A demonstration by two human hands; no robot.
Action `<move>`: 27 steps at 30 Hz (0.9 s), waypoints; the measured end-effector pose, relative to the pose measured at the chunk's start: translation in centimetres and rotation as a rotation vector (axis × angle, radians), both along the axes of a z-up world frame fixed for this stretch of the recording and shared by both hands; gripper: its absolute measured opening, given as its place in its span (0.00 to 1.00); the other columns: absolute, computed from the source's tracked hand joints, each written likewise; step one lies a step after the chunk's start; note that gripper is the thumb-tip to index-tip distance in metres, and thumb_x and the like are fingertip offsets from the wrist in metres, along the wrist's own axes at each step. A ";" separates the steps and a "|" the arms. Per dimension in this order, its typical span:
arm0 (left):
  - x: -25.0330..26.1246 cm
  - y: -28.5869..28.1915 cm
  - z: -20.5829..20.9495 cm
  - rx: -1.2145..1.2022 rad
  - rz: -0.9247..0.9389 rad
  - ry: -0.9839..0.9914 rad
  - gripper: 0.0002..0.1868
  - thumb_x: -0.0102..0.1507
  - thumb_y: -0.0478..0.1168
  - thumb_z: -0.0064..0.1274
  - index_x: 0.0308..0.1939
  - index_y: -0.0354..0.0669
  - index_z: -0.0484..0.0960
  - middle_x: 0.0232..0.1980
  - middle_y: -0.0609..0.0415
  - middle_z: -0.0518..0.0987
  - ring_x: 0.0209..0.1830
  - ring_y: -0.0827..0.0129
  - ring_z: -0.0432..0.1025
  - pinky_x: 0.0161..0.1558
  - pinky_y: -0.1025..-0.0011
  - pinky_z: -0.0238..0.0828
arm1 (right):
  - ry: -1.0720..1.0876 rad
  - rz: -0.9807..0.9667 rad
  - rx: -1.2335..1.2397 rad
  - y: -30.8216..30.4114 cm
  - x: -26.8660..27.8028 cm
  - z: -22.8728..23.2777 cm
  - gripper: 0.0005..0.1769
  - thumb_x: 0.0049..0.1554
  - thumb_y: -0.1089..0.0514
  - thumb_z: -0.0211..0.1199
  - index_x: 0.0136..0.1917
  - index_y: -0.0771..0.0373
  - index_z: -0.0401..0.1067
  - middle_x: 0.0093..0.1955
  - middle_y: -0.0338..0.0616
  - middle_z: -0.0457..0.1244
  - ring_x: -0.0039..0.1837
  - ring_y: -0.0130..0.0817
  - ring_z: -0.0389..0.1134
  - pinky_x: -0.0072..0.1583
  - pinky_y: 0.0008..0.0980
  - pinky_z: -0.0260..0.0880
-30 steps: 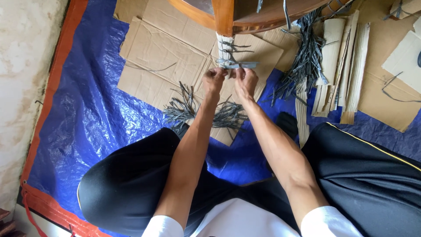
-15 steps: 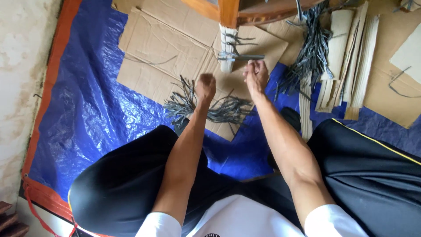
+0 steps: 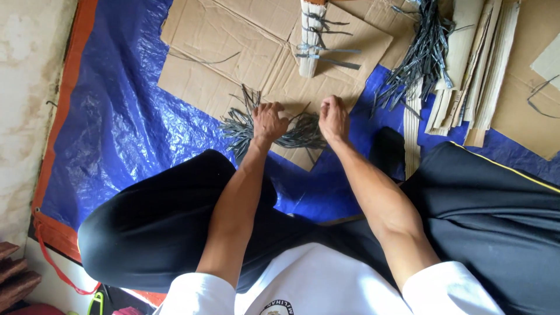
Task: The recorder wraps the legs of a wooden table base with protective material and ties them with plastic strips.
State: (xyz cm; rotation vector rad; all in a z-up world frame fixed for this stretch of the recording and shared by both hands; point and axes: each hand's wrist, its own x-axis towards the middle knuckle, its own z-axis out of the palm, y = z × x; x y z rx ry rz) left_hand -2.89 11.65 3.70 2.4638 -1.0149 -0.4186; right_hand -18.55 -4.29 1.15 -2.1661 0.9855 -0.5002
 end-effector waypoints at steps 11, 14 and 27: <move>-0.6 3.9 -4.5 0.445 -0.328 -0.136 0.13 0.56 0.38 0.56 0.43 0.58 0.87 0.44 0.53 0.82 0.54 0.55 0.73 0.64 0.45 0.53 | -0.028 0.428 -0.117 3.1 0.8 6.9 0.21 0.49 0.69 0.61 0.58 0.64 0.73 0.59 0.51 0.65 0.62 0.52 0.64 0.64 0.45 0.63; -0.4 3.3 -3.9 0.334 -0.298 -0.122 0.10 0.60 0.37 0.53 0.41 0.58 0.87 0.42 0.52 0.82 0.50 0.54 0.75 0.59 0.48 0.58 | -0.008 0.532 -0.159 3.7 1.2 6.3 0.23 0.46 0.68 0.63 0.57 0.64 0.74 0.61 0.53 0.65 0.63 0.53 0.63 0.63 0.46 0.60; -0.2 5.2 -0.1 0.280 -0.298 -0.005 0.33 0.45 0.40 0.69 0.55 0.53 0.80 0.56 0.50 0.75 0.63 0.52 0.67 0.63 0.49 0.58 | 0.039 0.451 0.069 2.2 0.7 7.3 0.06 0.63 0.57 0.60 0.49 0.62 0.71 0.46 0.53 0.68 0.50 0.55 0.70 0.52 0.50 0.69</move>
